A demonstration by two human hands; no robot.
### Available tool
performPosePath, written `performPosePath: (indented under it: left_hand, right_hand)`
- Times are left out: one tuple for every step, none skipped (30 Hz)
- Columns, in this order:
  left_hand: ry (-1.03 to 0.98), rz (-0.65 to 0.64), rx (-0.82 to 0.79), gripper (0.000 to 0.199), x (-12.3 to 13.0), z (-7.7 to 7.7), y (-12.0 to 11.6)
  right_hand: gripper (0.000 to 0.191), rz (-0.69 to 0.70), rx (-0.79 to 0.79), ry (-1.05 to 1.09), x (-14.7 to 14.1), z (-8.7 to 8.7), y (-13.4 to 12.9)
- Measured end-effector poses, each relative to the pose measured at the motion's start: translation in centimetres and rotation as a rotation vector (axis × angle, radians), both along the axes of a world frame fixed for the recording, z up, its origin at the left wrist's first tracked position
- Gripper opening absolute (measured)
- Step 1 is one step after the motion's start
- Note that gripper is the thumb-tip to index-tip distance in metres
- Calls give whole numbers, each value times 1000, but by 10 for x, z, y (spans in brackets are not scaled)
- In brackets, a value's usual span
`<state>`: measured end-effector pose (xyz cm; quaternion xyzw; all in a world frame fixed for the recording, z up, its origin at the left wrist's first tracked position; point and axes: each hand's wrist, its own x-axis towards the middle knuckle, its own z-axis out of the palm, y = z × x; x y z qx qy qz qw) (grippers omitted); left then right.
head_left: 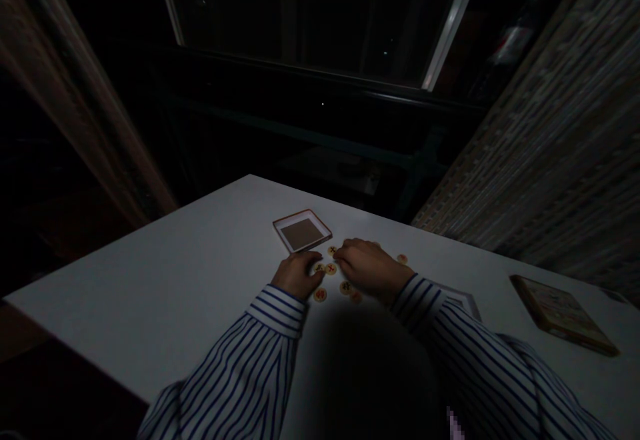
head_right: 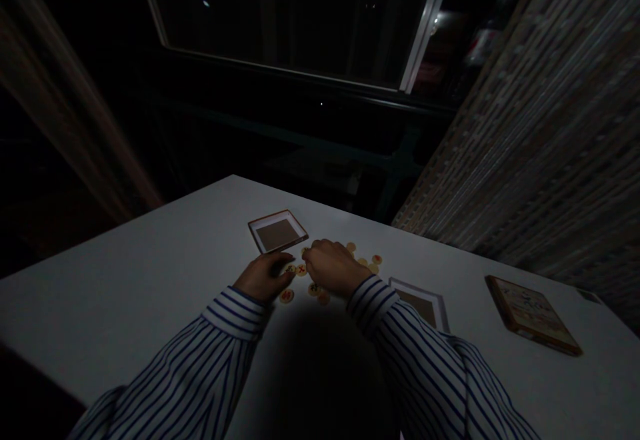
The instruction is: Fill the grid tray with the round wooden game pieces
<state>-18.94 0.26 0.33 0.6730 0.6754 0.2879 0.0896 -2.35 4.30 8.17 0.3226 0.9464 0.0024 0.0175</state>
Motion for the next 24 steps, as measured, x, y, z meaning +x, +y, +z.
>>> performPosePath:
  left_hand:
    - [0, 1, 6, 34, 0, 0, 0]
    - [-2, 2, 13, 34, 0, 0, 0]
    - [-4, -1, 19, 34, 0, -1, 0]
    - [-5, -4, 24, 34, 0, -1, 0]
    - [-5, -7, 27, 34, 0, -1, 0]
    - [-3, -9, 29, 34, 0, 0, 0]
    - [-1, -10, 29, 33, 0, 0, 0]
    - [0, -8, 26, 33, 0, 1, 0]
    - [2, -5, 20, 33, 1, 1, 0]
    - [4, -2, 15, 33, 1, 2, 0]
    - [6, -2, 8, 33, 1, 2, 0]
    - [8, -3, 4, 33, 1, 3, 0]
    - [11, -5, 2, 33, 2, 3, 0]
    - [15, -6, 4, 33, 2, 3, 0]
    - [20, -4, 9, 33, 2, 3, 0]
    - [24, 1, 14, 32, 2, 3, 0]
    - [27, 6, 18, 32, 2, 3, -1]
    - [30, 9, 21, 31, 2, 3, -1]
    - [31, 9, 23, 31, 2, 3, -1]
    - [31, 8, 22, 30, 2, 2, -1]
    - [30, 4, 22, 30, 2, 2, -1]
    - [30, 1, 25, 30, 2, 2, -1]
    - [29, 0, 32, 30, 2, 2, 0]
    - [26, 0, 44, 30, 1, 2, 0]
  right_hand:
    - [32, 5, 5, 0, -1, -1, 0]
    - [32, 15, 7, 1, -2, -1, -1]
    - [33, 23, 7, 3, -3, -1, -1]
    - [33, 29, 7, 3, -3, -1, -1]
    - [33, 30, 4, -1, -3, -1, -1]
    - [32, 26, 1, -7, -3, -1, -1]
    - [32, 19, -1, -12, -3, -1, -1]
    - [31, 15, 1, -14, -2, -2, -1]
    - [31, 15, 4, -11, -2, -2, -1]
    - [31, 19, 9, -4, -1, -3, -1]
    - [31, 26, 16, 4, 0, -4, -1]
    - [31, 35, 24, 11, 1, -5, -1]
    - [31, 43, 31, 14, 2, -6, 0]
    - [31, 47, 36, 13, 2, -7, 0]
    - [31, 48, 39, 8, 3, -7, 1]
    - [31, 48, 41, 4, 3, -7, 1]
    - [31, 46, 42, 1, 4, -7, 1]
    - [31, 44, 42, 1, 4, -7, 1]
    - [31, 42, 38, 2, 5, -6, 1]
    - [31, 41, 35, 5, 5, -5, 1]
    - [31, 40, 30, 9, 5, -4, 0]
    - [31, 37, 26, 12, 5, -3, 0]
    - [32, 33, 21, 12, 6, -2, 0]
    - [32, 31, 17, 11, 6, -2, 0]
